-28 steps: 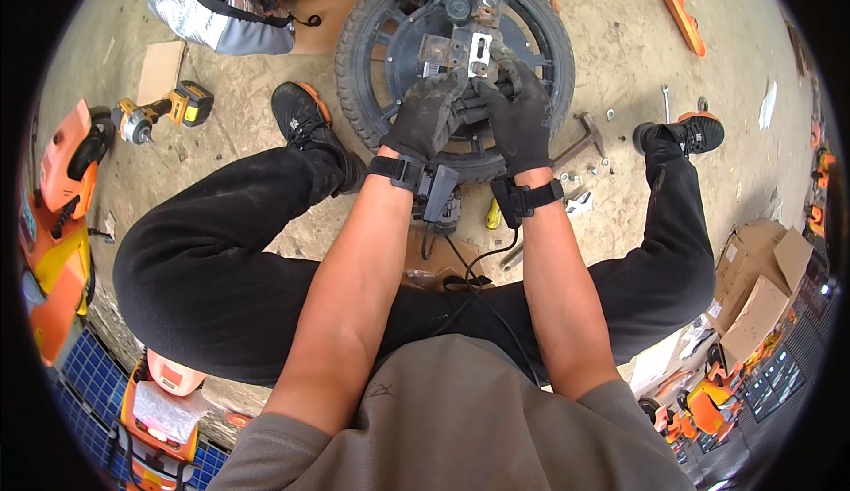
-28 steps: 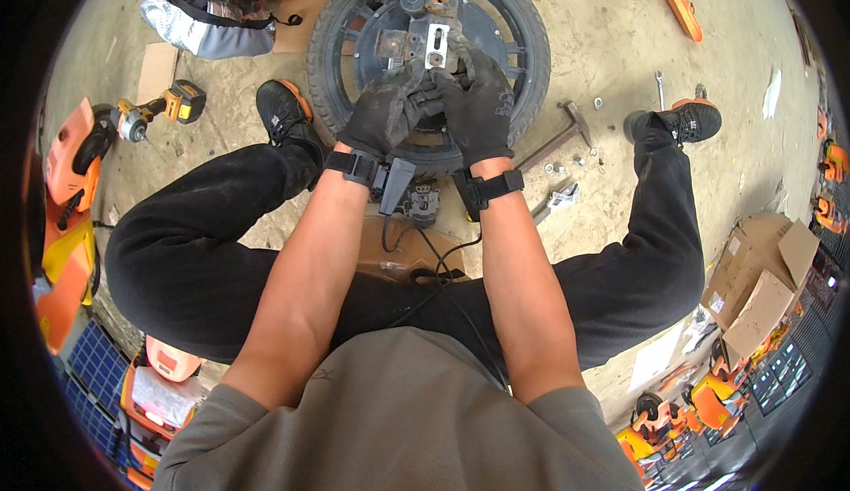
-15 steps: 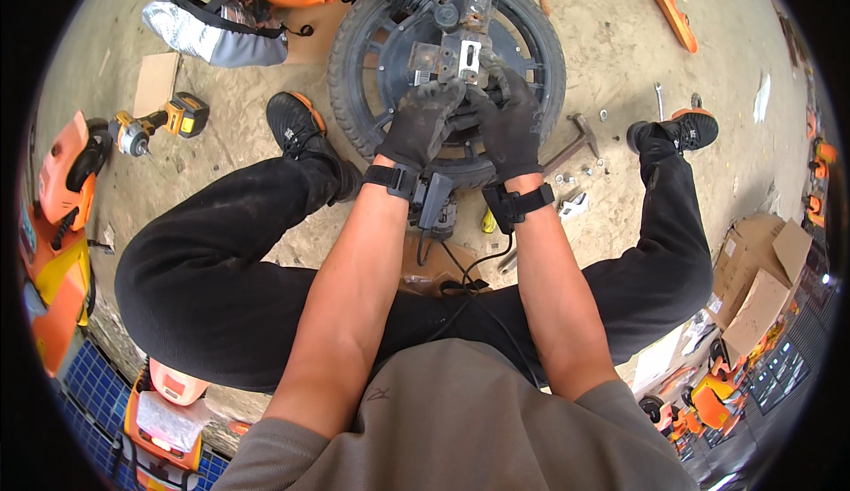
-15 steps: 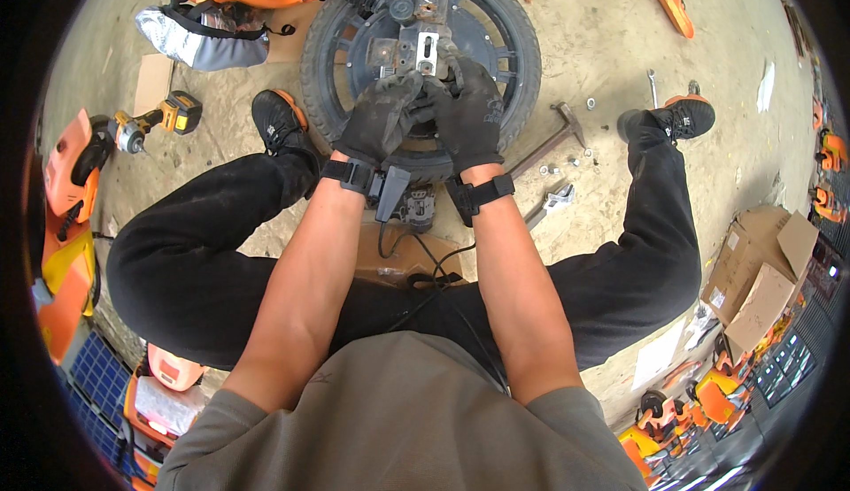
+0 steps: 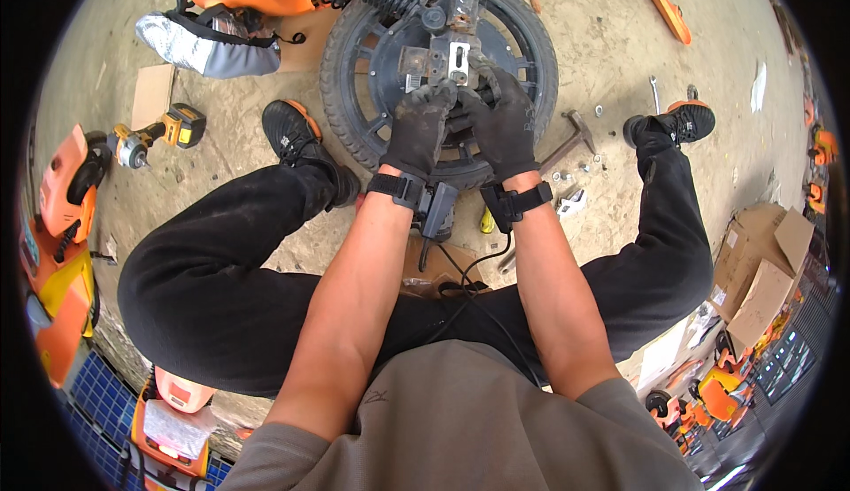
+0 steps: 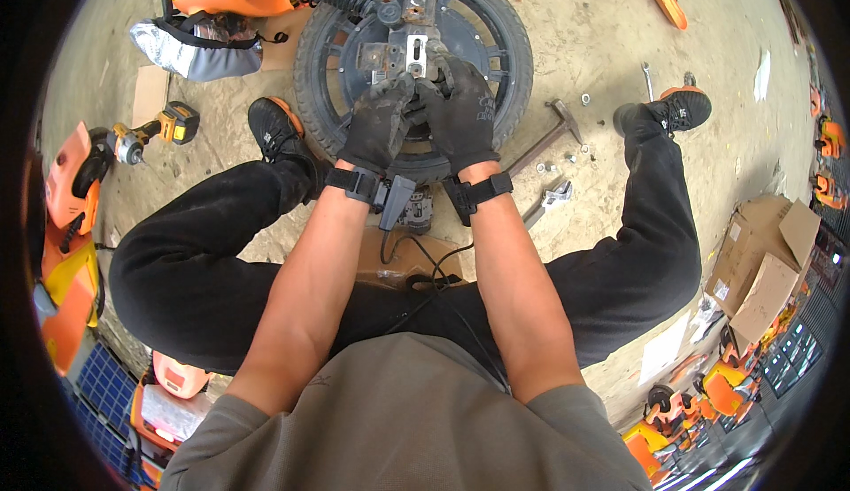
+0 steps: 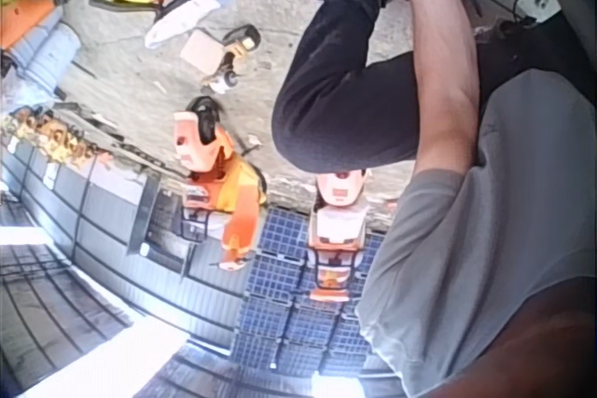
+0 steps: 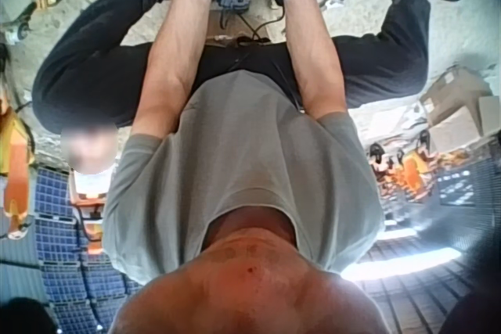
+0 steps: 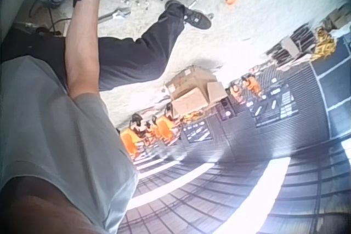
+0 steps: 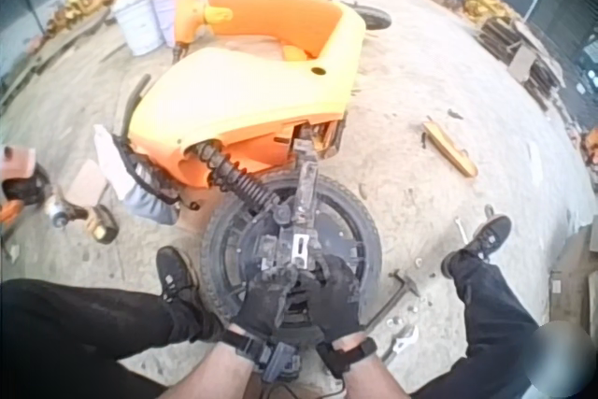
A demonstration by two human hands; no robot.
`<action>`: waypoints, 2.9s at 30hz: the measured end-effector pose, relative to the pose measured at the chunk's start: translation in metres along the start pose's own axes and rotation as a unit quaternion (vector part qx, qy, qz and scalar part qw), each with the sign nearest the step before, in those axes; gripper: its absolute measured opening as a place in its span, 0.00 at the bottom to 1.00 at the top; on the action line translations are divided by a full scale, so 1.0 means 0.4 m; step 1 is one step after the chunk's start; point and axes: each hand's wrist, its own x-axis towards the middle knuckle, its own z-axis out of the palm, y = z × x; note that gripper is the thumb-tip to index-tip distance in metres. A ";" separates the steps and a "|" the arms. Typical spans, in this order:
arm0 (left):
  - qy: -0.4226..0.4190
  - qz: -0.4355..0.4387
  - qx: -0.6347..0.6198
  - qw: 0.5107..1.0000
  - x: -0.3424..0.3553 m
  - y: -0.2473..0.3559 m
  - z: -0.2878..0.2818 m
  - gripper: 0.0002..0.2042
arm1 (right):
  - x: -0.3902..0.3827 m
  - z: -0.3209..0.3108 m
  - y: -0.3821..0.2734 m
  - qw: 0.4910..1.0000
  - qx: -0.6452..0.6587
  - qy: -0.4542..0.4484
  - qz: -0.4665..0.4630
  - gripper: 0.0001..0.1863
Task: The person handles and works on the hub motor wheel of an orange electric scooter while sitting on the floor. They use a wrench and a hammer to manipulate the wheel assembly and mounting components.
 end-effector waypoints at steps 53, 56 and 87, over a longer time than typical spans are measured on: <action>0.035 0.197 0.311 0.929 0.010 -0.041 -0.009 0.07 | 0.001 -0.009 -0.014 0.998 -0.056 0.007 -0.016 0.19; 0.039 0.253 0.377 0.890 0.022 -0.063 -0.034 0.07 | 0.005 -0.011 -0.017 0.998 -0.049 0.002 -0.028 0.19; 0.074 0.112 0.167 0.977 -0.013 -0.026 0.041 0.07 | 0.008 -0.020 -0.012 1.000 -0.014 -0.015 -0.001 0.21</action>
